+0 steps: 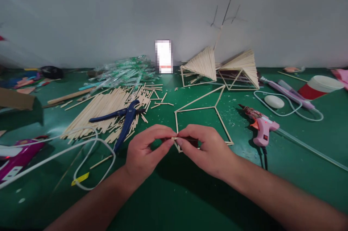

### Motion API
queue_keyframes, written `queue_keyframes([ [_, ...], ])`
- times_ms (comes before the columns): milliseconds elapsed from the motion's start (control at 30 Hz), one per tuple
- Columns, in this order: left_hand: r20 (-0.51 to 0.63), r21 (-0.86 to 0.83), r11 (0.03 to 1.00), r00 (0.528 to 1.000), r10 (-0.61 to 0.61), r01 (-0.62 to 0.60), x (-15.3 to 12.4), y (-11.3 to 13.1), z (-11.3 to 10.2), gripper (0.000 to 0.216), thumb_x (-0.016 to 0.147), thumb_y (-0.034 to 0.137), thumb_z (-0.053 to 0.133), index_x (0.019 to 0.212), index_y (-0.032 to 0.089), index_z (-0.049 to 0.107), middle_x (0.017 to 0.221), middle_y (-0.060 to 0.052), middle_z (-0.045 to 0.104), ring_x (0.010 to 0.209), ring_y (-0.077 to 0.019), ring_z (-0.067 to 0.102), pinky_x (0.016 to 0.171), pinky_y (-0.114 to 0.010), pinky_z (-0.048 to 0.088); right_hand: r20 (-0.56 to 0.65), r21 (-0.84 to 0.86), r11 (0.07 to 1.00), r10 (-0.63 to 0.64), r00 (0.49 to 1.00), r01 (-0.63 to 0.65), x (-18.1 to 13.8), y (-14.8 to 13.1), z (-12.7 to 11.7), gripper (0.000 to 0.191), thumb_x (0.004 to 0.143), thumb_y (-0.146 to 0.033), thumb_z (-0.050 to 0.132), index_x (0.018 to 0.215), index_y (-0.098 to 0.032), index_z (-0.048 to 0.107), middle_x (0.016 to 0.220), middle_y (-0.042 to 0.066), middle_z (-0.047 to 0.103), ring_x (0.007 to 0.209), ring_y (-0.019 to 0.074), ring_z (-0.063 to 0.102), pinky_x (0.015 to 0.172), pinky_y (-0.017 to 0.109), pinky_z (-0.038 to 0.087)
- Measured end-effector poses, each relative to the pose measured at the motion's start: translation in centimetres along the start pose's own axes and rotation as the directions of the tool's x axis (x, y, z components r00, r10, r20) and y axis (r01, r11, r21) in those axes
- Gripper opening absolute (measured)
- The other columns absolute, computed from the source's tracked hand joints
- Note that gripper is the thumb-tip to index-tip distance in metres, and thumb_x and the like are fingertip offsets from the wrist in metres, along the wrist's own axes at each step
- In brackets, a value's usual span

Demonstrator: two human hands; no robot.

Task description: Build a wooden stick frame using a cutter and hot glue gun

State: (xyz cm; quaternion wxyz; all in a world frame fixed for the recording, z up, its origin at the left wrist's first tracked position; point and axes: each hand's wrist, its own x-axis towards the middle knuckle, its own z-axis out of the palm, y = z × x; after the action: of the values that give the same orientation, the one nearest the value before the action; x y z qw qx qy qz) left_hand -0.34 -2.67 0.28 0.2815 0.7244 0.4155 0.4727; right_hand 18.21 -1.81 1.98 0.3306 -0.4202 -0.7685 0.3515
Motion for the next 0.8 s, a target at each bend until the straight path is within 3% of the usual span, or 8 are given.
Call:
queue_keyframes([
  [167,-0.071,0.091,0.996,0.997,0.027,-0.02,-0.6,0.0,0.0,0.027,0.078,0.006,0.066,0.096,0.025,0.067,0.09,0.002,0.071,0.081,-0.0113,0.065,0.074,-0.021,0.053,-0.086,0.083,0.996,0.018,0.996,-0.01,-0.1,0.6,0.9,0.014,0.085,-0.025,0.056,0.083,-0.019,0.069,0.067,-0.001,0.062,0.057,0.0097,0.053,0.051,0.022,0.04],
  [333,-0.071,0.122,0.986,0.99,0.12,-0.111,-0.3,0.1,0.0,0.027,0.077,0.002,0.065,0.093,0.024,0.069,0.092,0.001,0.072,0.085,-0.0132,0.067,0.078,-0.025,0.054,-0.179,0.067,0.994,-0.073,0.981,0.086,-0.2,1.0,1.3,0.013,0.086,-0.023,0.057,0.086,-0.019,0.069,0.069,0.0,0.063,0.06,0.0102,0.055,0.054,0.022,0.042],
  [533,-0.084,0.064,0.994,0.993,0.088,-0.083,0.1,0.1,0.0,0.021,0.076,0.005,0.066,0.088,0.022,0.07,0.089,-0.001,0.072,0.083,-0.0151,0.068,0.074,-0.027,0.055,-0.177,0.04,0.987,-0.146,0.973,0.156,-0.2,1.3,1.4,0.012,0.087,-0.021,0.056,0.088,-0.019,0.068,0.072,-0.001,0.064,0.064,0.0098,0.056,0.059,0.022,0.042],
  [800,-0.088,0.034,0.998,0.995,0.056,-0.054,0.3,0.0,0.2,0.017,0.077,0.006,0.066,0.084,0.021,0.069,0.086,-0.003,0.072,0.081,-0.016,0.068,0.071,-0.028,0.056,-0.172,0.067,0.985,-0.147,0.974,0.16,-0.2,1.5,1.3,0.012,0.088,-0.023,0.058,0.09,-0.017,0.069,0.073,0.0,0.064,0.067,0.0101,0.058,0.062,0.022,0.042],
])
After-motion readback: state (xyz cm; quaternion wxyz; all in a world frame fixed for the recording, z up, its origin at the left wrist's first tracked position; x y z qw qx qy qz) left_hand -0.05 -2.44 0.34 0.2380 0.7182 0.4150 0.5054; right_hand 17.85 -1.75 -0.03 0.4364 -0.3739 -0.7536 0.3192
